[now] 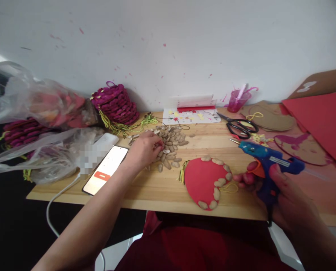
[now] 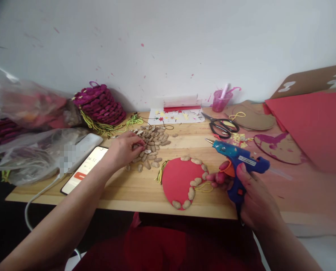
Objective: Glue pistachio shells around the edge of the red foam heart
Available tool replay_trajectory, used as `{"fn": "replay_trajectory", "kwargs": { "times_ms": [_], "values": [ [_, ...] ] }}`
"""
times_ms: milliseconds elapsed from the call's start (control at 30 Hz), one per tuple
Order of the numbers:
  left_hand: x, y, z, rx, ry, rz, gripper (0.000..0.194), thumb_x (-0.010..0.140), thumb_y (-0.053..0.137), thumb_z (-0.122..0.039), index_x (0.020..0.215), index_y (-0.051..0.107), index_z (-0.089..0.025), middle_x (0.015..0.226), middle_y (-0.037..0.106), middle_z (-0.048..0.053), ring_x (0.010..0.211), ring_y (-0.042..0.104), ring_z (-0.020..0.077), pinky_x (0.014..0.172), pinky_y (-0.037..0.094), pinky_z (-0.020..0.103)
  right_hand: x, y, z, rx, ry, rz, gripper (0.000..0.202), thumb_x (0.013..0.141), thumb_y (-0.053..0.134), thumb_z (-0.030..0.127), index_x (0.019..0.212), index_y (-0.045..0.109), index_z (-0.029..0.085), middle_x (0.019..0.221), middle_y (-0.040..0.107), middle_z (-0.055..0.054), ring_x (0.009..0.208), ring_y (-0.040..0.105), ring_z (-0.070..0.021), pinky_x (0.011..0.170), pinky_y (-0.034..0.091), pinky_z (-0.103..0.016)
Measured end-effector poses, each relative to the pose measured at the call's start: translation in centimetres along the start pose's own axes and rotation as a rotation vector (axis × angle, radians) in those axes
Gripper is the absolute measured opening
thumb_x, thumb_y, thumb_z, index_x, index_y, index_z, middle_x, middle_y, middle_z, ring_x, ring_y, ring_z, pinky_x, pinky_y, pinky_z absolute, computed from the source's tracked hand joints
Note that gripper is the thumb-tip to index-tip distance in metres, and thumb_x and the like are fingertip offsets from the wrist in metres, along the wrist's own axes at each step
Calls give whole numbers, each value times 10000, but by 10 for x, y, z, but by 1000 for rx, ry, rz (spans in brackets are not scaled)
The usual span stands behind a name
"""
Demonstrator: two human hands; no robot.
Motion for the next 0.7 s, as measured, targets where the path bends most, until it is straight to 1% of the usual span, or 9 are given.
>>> {"fn": "replay_trajectory", "kwargs": {
  "times_ms": [67, 100, 200, 300, 433, 500, 567, 633, 700],
  "values": [
    [-2, -7, 4, -47, -96, -35, 107, 817, 624, -253, 820, 712, -192, 890, 704, 63, 843, 640, 216, 781, 494, 318, 1, -1, 0, -6, -4, 3, 502, 447, 946, 552, 730, 685, 230, 703, 719, -46, 793, 757, -316, 778, 651, -418],
    [-4, -9, 7, -97, -153, -21, 104, 810, 632, -268, 813, 701, -190, 834, 705, 47, 777, 637, 199, 732, 488, 303, 1, -2, 0, -9, -6, 1, 500, 448, 945, 552, 728, 686, 229, 697, 717, -45, 794, 758, -316, 782, 650, -418],
    [-17, -5, 5, -325, -244, 148, 115, 817, 634, -304, 825, 686, -202, 703, 693, -3, 631, 610, 153, 604, 449, 255, 1, -4, 0, -13, -22, 1, 492, 458, 941, 555, 728, 692, 228, 685, 709, -39, 790, 759, -313, 781, 649, -412],
    [-38, -1, -13, -482, -209, 323, 136, 834, 636, -278, 937, 714, -236, 781, 739, -20, 693, 653, 144, 642, 470, 238, 1, -3, -1, -20, -17, 21, 480, 477, 933, 558, 741, 705, 228, 683, 704, -34, 778, 760, -301, 758, 652, -388],
    [-64, 5, -38, -463, -148, 482, 170, 867, 616, -239, 941, 763, -283, 877, 774, -33, 780, 690, 154, 723, 493, 254, 1, -4, 0, -63, -37, 9, 491, 470, 921, 584, 732, 724, 219, 612, 677, -31, 727, 757, -276, 652, 649, -299],
    [-71, 9, -45, -453, -123, 508, 208, 884, 592, -217, 952, 773, -293, 965, 784, -30, 868, 706, 166, 791, 503, 269, 1, -5, 1, -83, -41, -13, 510, 449, 921, 598, 726, 729, 215, 587, 667, -31, 692, 753, -265, 617, 643, -273],
    [-73, 10, -48, -436, -118, 488, 224, 890, 583, -212, 981, 771, -294, 1034, 781, -23, 934, 707, 178, 839, 504, 284, 2, -6, 0, -83, -31, -36, 534, 413, 928, 602, 724, 729, 216, 569, 656, -23, 667, 750, -268, 617, 650, -292],
    [-73, 10, -47, -391, -125, 466, 208, 886, 590, -222, 989, 759, -284, 1022, 779, -17, 916, 704, 183, 821, 499, 293, 2, -6, 0, -63, -19, -57, 548, 371, 946, 580, 715, 719, 219, 578, 657, -19, 671, 751, -285, 637, 662, -337],
    [-73, 9, -46, -346, -144, 458, 163, 876, 601, -230, 963, 735, -264, 944, 771, -21, 849, 694, 177, 757, 481, 283, 1, -5, 0, -37, -11, -58, 546, 347, 964, 534, 709, 702, 221, 638, 688, -31, 707, 755, -305, 670, 668, -377]
  ]
}}
Point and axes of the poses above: each hand's wrist, its own x-axis towards the middle knuckle, its own y-axis out of the palm, z = x × y, the point moved 7 cm from there along x, towards the middle knuckle
